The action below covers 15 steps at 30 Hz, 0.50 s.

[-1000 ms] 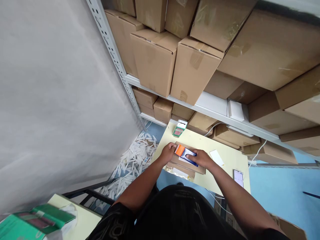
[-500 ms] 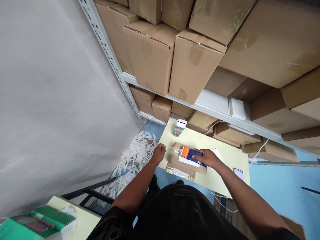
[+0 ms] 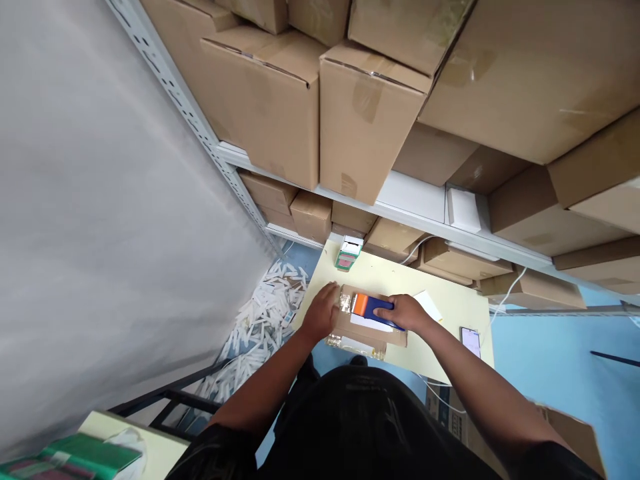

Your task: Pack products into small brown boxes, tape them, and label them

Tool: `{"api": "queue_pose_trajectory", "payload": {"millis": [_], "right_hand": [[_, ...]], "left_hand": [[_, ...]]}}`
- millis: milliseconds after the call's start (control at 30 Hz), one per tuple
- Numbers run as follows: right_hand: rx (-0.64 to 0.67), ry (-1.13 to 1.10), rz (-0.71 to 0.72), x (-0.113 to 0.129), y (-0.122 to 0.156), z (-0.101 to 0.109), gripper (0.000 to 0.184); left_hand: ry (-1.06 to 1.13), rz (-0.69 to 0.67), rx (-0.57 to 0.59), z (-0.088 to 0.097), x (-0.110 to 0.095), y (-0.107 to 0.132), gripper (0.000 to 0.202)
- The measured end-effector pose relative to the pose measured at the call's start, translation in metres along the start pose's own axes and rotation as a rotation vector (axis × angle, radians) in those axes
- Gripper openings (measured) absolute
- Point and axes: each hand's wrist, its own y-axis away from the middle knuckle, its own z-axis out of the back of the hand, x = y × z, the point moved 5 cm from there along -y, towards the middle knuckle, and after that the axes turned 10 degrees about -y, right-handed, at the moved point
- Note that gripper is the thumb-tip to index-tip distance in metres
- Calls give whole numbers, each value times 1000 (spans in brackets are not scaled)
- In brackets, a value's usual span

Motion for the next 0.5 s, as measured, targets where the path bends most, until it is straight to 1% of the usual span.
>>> {"api": "queue_pose_trajectory", "payload": {"millis": [33,67,100,167,233,300,400,500], "right_hand": [[0,-4,7,0,-1,0,46],[2,-12,14,0,-1,1,46],[5,-20,18,0,-2,1,46],[12,-24,16,0,-3,2,48],[19,-15,18,1,-3,2,50],[21,2,28,3,-4,3,54],[16,31,42,6,-3,5,57],[14,30,46,-1,3,11,57]], "left_hand": [[-51,-118,34,2,-12,3,63],[-104,-200,73,2,-22,7,69],[-157,-242,108,1,-29,10,76],[-253,-248,149,-3,-37,12,87],[-323,-233,166,-7,-39,11,93],[-366,-239,181,-8,-40,10,96],[-399,-249,195,-5,-40,8,97],[-419,-251,201,-2,-41,8,94]]}}
